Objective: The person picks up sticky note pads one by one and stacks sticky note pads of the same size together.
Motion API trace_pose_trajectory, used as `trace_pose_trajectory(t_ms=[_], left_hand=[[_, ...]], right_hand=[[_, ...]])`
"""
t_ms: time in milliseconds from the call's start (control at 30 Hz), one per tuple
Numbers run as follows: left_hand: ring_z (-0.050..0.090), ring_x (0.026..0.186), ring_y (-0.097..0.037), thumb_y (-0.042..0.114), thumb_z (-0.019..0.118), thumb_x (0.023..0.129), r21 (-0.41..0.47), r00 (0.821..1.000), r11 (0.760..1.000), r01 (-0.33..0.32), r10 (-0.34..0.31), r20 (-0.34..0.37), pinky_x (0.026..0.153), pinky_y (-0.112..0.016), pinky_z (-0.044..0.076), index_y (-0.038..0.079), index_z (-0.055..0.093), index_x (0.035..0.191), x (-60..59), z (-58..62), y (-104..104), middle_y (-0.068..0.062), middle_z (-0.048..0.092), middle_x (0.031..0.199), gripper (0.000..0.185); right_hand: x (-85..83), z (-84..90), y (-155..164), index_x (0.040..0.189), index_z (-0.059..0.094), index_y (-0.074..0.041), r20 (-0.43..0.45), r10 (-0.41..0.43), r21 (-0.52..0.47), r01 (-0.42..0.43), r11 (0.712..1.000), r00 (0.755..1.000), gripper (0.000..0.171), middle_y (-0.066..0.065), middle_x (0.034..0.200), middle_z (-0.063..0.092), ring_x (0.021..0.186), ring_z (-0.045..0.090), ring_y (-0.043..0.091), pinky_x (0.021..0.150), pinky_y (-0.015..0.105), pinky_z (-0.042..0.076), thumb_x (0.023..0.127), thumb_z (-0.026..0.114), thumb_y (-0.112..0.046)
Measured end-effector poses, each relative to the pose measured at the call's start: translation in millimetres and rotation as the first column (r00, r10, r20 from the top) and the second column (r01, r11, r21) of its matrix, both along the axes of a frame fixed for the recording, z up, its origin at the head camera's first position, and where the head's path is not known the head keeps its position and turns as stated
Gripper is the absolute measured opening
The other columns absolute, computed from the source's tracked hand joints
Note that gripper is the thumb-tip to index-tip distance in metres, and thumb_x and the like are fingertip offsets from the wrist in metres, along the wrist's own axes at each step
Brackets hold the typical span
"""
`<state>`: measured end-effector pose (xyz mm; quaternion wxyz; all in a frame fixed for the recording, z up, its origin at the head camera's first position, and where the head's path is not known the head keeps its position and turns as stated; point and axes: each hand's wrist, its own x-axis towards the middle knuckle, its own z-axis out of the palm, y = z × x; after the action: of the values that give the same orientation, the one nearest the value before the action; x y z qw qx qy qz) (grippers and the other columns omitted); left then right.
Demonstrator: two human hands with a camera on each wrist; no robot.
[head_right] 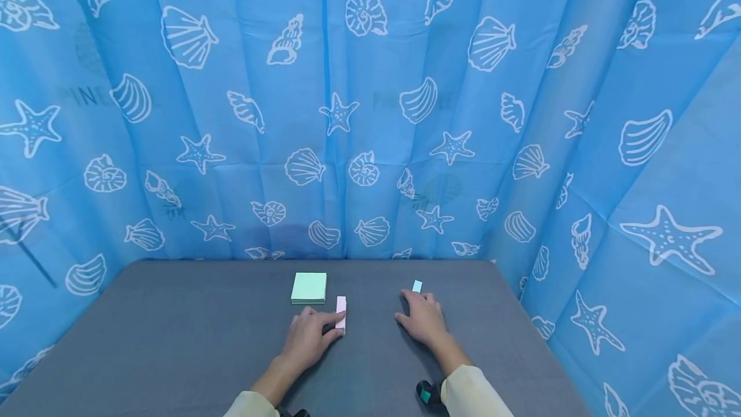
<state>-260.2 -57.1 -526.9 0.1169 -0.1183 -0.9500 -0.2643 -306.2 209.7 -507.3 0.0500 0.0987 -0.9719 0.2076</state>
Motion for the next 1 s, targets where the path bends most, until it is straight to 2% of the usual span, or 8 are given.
trace_pose_trajectory(t_ms=[267, 500, 733, 900, 1000], left_hand=[[0.043, 0.079, -0.011, 0.038, 0.074, 0.085, -0.008, 1.000, 1.000, 0.006, -0.006, -0.019, 0.066, -0.031, 0.031, 0.032, 0.068, 0.124, 0.5, 0.2, -1.3, 0.009, 0.070, 0.113, 0.040], [0.043, 0.078, -0.011, 0.038, 0.074, 0.085, 0.000, 1.000, 1.000, 0.006, -0.006, -0.009, 0.065, -0.031, 0.031, 0.033, 0.068, 0.124, 0.7, 0.4, -1.2, 0.009, 0.070, 0.110, 0.040], [0.041, 0.076, -0.011, 0.038, 0.075, 0.084, -0.003, 1.000, 1.000, 0.002, -0.002, -0.018, 0.064, -0.031, 0.030, 0.034, 0.069, 0.123, -0.4, -1.6, -0.3, 0.009, 0.070, 0.110, 0.039], [0.041, 0.075, -0.010, 0.038, 0.074, 0.084, -0.004, 1.000, 1.000, 0.003, -0.004, -0.030, 0.064, -0.031, 0.030, 0.033, 0.069, 0.123, -0.7, -2.4, -0.3, 0.009, 0.070, 0.110, 0.039], [0.041, 0.076, -0.010, 0.039, 0.074, 0.085, -0.005, 1.000, 1.000, 0.001, -0.001, -0.022, 0.064, -0.031, 0.030, 0.034, 0.069, 0.123, -1.2, -3.2, -0.3, 0.009, 0.070, 0.111, 0.039]], right_hand=[[8.1, 5.2, -6.6, 0.135, 0.057, -0.010, 0.028, 0.006, -0.010, -0.006, 1.000, 1.000, 0.051, 0.011, 0.129, 0.060, 0.113, 0.051, 0.035, 0.089, 0.055, 0.041, 0.088, 0.072, -0.025], [10.0, 10.7, -6.8, 0.133, 0.060, -0.015, 0.056, 0.030, -0.027, -0.029, 0.999, 0.998, 0.049, 0.006, 0.119, 0.062, 0.098, 0.053, 0.026, 0.081, 0.049, 0.045, 0.087, 0.074, -0.021], [0.4, 11.3, 4.5, 0.124, 0.065, -0.008, -0.006, 0.132, -0.125, -0.131, 0.983, 0.991, 0.040, 0.007, 0.112, 0.066, 0.100, 0.060, 0.024, 0.088, 0.049, 0.046, 0.085, 0.074, -0.005], [-9.6, 9.2, 12.4, 0.119, 0.067, -0.007, -0.043, 0.100, -0.119, -0.104, 0.987, 0.994, 0.038, 0.009, 0.116, 0.066, 0.108, 0.057, 0.029, 0.092, 0.051, 0.043, 0.083, 0.077, -0.010], [-15.5, 7.2, 16.2, 0.120, 0.068, -0.008, -0.034, 0.080, -0.104, -0.083, 0.991, 0.996, 0.039, 0.012, 0.121, 0.063, 0.113, 0.053, 0.032, 0.094, 0.054, 0.040, 0.082, 0.078, -0.015]])
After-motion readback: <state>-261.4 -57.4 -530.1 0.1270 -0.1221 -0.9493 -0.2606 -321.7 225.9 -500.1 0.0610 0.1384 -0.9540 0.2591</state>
